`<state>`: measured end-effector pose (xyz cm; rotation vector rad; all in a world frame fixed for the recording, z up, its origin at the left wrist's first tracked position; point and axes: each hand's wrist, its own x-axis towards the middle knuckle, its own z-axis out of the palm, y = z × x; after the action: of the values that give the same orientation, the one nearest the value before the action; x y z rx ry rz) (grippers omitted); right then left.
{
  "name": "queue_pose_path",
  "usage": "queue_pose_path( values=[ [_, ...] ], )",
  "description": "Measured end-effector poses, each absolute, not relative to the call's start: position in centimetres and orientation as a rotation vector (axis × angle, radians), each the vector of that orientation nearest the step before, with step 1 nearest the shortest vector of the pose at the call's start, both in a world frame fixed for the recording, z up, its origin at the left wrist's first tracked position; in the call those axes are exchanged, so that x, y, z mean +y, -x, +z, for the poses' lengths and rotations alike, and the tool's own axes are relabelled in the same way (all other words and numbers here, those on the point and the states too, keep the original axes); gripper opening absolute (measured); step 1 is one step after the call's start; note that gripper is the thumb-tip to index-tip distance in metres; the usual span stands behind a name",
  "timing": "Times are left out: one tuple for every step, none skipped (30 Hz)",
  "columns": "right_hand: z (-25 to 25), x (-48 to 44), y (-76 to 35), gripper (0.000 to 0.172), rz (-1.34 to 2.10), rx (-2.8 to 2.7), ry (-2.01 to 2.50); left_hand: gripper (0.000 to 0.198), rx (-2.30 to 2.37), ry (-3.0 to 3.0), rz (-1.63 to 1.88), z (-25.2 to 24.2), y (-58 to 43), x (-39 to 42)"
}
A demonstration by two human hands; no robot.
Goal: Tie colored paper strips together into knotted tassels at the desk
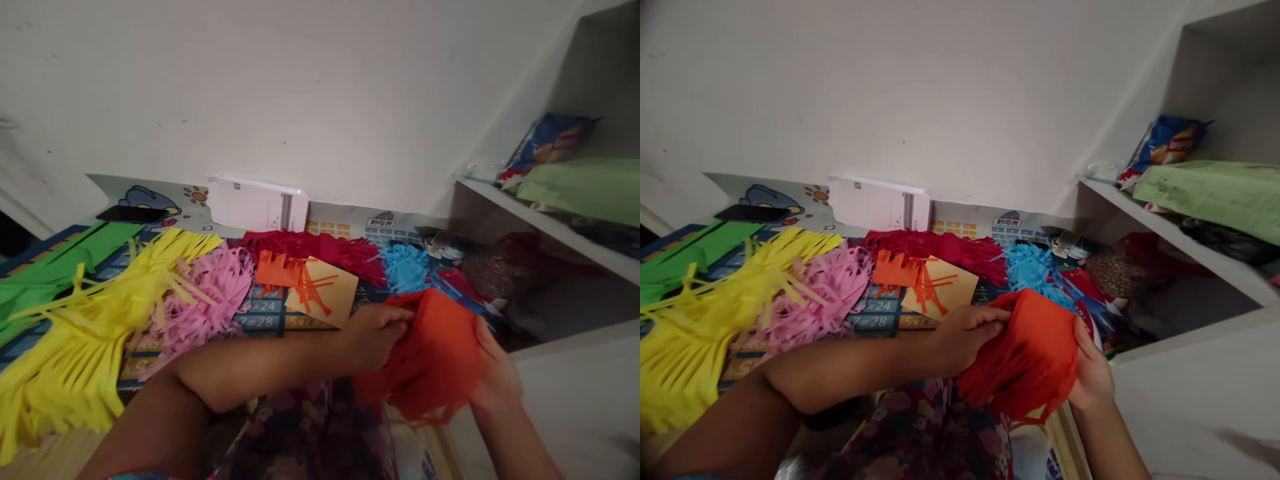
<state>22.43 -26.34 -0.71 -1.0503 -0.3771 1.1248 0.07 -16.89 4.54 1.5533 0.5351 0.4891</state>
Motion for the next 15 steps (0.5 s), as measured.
queue_pose_path(
  values=[
    [-0.6, -26.5, -22.5, 0.044, 1.173, -0.334, 1.073, 0.039, 0.517, -1.425, 0.497, 4.1, -0.4, -17.2],
    [-0.6, -26.7, -22.6, 0.047, 1.220, -0.295, 1.093, 0.041, 0.490, -1.292, 0.527, 3.8, -0.7, -17.5],
    [-0.6, -26.9, -22.7, 0.049, 1.255, -0.274, 1.108, 0.043, 0.458, -1.155, 0.571, 3.5, -0.9, -17.9],
    [-0.7, -27.1, -22.9, 0.050, 1.271, -0.279, 1.115, 0.043, 0.419, -1.027, 0.619, 3.3, -1.1, -18.3],
    [-0.9, -27.2, -23.1, 0.051, 1.275, -0.304, 1.114, 0.042, 0.378, -0.918, 0.657, 3.1, -1.2, -18.6],
    [-1.1, -27.3, -23.2, 0.052, 1.271, -0.337, 1.110, 0.043, 0.341, -0.829, 0.679, 3.0, -1.3, -18.8],
    [-1.4, -27.4, -23.3, 0.052, 1.264, -0.368, 1.104, 0.044, 0.319, -0.764, 0.695, 3.0, -1.3, -19.0],
    [-1.6, -27.5, -23.3, 0.053, 1.254, -0.395, 1.097, 0.043, 0.305, -0.732, 0.707, 3.0, -1.4, -19.0],
    [-1.8, -27.5, -23.2, 0.053, 1.243, -0.417, 1.091, 0.039, 0.297, -0.741, 0.720, 3.0, -1.4, -19.0],
    [-1.9, -27.6, -23.1, 0.054, 1.233, -0.435, 1.090, 0.034, 0.293, -0.782, 0.733, 3.0, -1.4, -18.9],
    [-2.0, -27.6, -23.0, 0.055, 1.225, -0.452, 1.094, 0.030, 0.291, -0.836, 0.743, 3.0, -1.5, -18.8],
    [-1.9, -27.6, -22.8, 0.055, 1.219, -0.469, 1.102, 0.028, 0.285, -0.888, 0.744, 2.8, -1.5, -18.6],
    [-1.9, -27.6, -22.6, 0.057, 1.216, -0.481, 1.119, 0.028, 0.276, -0.926, 0.733, 2.7, -1.5, -18.5],
    [-1.8, -27.7, -22.4, 0.059, 1.217, -0.485, 1.144, 0.029, 0.271, -0.937, 0.722, 2.4, -1.6, -18.4],
    [-1.7, -27.7, -22.3, 0.060, 1.219, -0.478, 1.174, 0.030, 0.262, -0.916, 0.706, 2.0, -1.7, -18.3]
  ],
)
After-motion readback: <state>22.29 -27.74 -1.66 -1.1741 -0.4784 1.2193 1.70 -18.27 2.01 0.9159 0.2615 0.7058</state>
